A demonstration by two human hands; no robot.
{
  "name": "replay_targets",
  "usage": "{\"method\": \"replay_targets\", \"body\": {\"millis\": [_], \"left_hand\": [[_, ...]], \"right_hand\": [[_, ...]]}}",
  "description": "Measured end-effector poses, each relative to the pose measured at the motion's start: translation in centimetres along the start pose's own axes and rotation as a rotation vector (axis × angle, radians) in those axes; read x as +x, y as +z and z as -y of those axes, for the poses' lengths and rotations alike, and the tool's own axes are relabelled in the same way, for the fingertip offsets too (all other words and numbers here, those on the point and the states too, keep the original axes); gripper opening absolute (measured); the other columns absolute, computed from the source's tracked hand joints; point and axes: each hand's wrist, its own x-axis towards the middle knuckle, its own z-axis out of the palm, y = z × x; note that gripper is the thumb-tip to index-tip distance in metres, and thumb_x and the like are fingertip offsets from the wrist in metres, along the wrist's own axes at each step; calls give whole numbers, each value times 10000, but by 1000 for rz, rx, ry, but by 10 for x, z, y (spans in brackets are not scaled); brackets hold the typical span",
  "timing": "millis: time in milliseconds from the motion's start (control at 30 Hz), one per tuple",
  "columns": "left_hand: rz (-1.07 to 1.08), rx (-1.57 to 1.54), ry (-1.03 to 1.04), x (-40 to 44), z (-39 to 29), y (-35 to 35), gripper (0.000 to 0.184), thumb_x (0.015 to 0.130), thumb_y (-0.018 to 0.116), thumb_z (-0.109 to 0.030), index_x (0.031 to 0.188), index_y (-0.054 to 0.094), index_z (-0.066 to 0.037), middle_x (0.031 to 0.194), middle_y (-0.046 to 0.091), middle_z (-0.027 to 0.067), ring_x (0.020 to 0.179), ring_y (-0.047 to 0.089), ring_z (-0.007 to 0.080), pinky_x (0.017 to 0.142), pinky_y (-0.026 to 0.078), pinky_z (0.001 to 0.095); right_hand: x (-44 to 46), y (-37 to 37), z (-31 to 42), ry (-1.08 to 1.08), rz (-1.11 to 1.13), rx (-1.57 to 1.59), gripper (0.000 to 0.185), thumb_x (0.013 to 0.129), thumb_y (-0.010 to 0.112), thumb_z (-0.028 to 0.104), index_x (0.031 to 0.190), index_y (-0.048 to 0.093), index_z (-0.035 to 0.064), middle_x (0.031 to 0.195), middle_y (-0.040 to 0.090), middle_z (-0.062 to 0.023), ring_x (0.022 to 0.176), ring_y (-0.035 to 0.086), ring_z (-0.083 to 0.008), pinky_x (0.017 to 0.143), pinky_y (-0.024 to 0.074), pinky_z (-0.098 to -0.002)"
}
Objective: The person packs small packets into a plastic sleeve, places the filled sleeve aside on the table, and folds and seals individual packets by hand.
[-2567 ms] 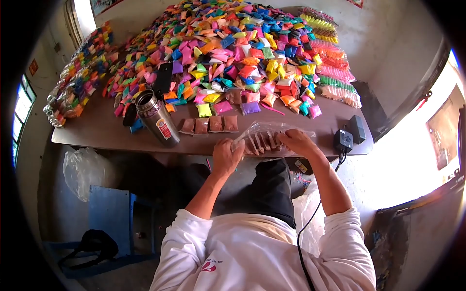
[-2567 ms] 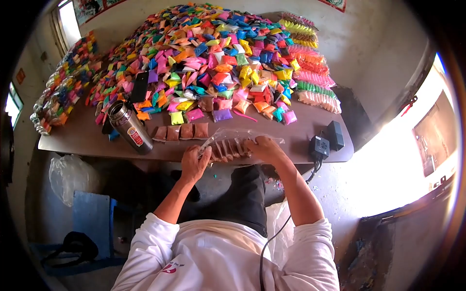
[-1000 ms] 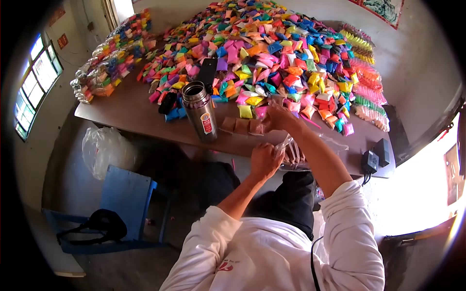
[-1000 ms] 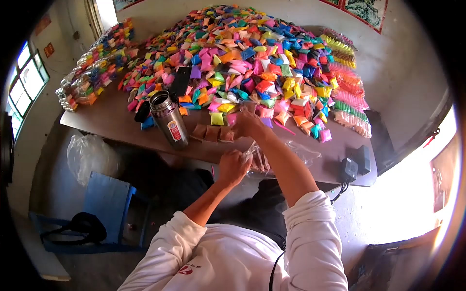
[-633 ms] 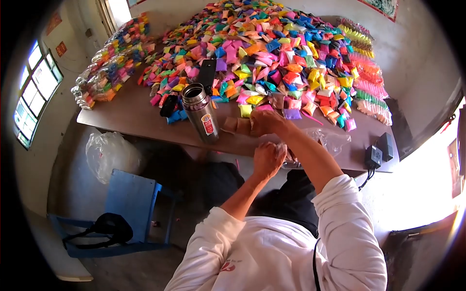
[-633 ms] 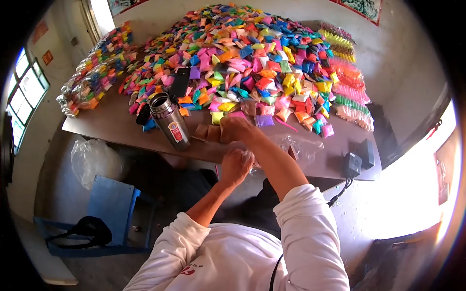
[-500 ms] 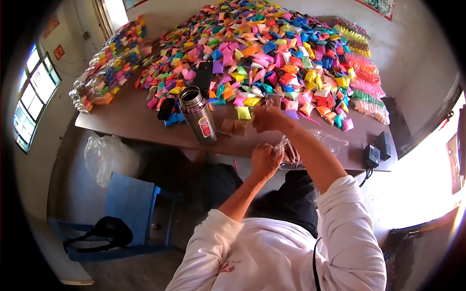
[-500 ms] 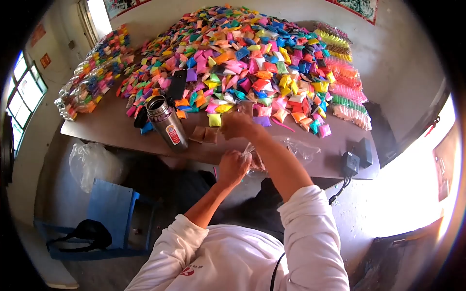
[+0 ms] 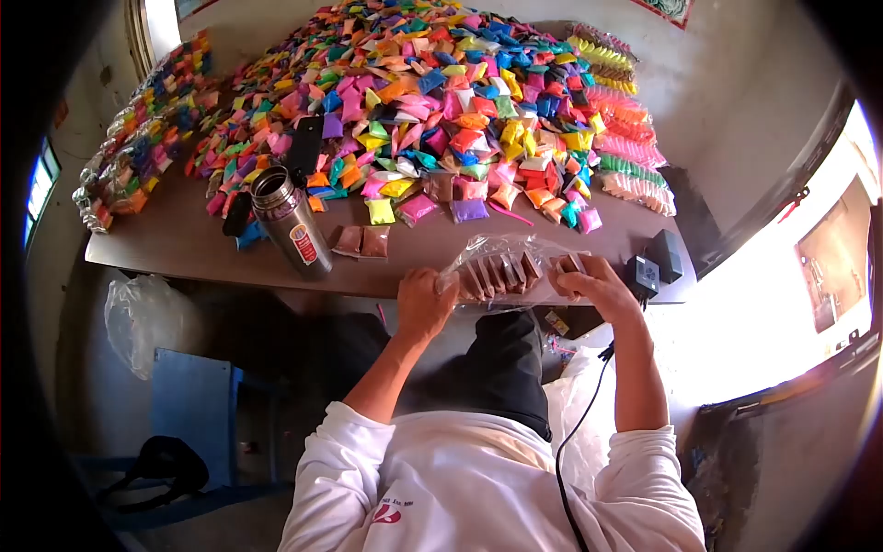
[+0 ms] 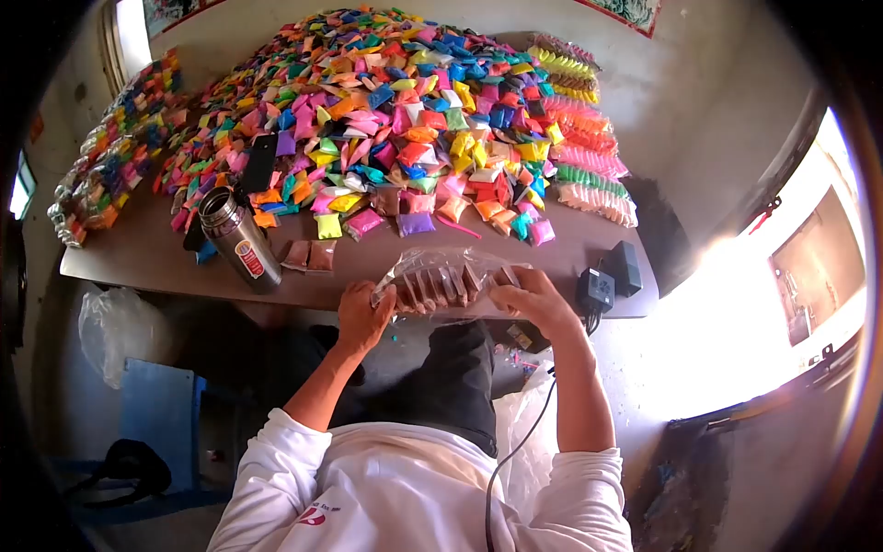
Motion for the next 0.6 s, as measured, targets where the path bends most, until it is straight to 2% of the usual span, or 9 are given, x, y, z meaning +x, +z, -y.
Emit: {"method": "replay_targets", "body": {"millis": [167,233,300,333,400,533,600], "left_hand": [[60,-59,-18,-1,1,-3,332,844,658,-275,667,567,-9,761,597,192,827,569,396,756,440,481],[51,-47,-39,-1,2,-2,337,845,665,-283,673,564,-11,753,590,183,815,562,397,748,434,483],[53,-31,-38,-1,1,-2,338,845,668,-280,670,561,-12,747,586,181,811,560,398,749,433,484],[52,-17,-39,-1,1,-2,339,844,671,-276,666,557,-12,742,582,179,808,558,398,749,432,484],[48,-26,-29,-1,1,-2,339,847,670,-274,666,557,-11,742,582,178,806,557,398,751,432,482],[45,-26,-23,-2,2,-1,338,856,666,-272,668,558,-13,740,582,176,809,557,396,762,434,474],[30,-24,-12,-2,2,-1,338,859,665,-272,668,558,-14,735,582,174,802,558,395,766,435,471]], "right_hand": [[20,11,-26,100,-235,-127,192,854,588,225,822,573,36,707,522,4,621,485,-83,584,402,-249],[34,12,-43,107,-241,-173,190,858,582,232,829,579,44,713,528,6,601,486,-83,554,393,-248],[44,12,-55,210,-263,-216,349,809,615,311,850,628,-35,687,594,-73,614,570,-152,570,456,-315],[46,11,-59,210,-264,-215,349,809,615,311,850,628,-35,687,594,-73,614,570,-152,570,456,-315],[49,11,-62,191,-274,-314,415,851,600,347,906,639,-62,732,635,-123,641,636,-184,605,495,-340],[48,12,-56,205,-267,-357,459,892,580,389,918,642,-66,724,658,-147,631,663,-207,617,518,-352],[47,9,-53,292,-219,-378,459,934,537,380,939,641,-67,701,673,-157,627,677,-221,632,537,-356]]}}
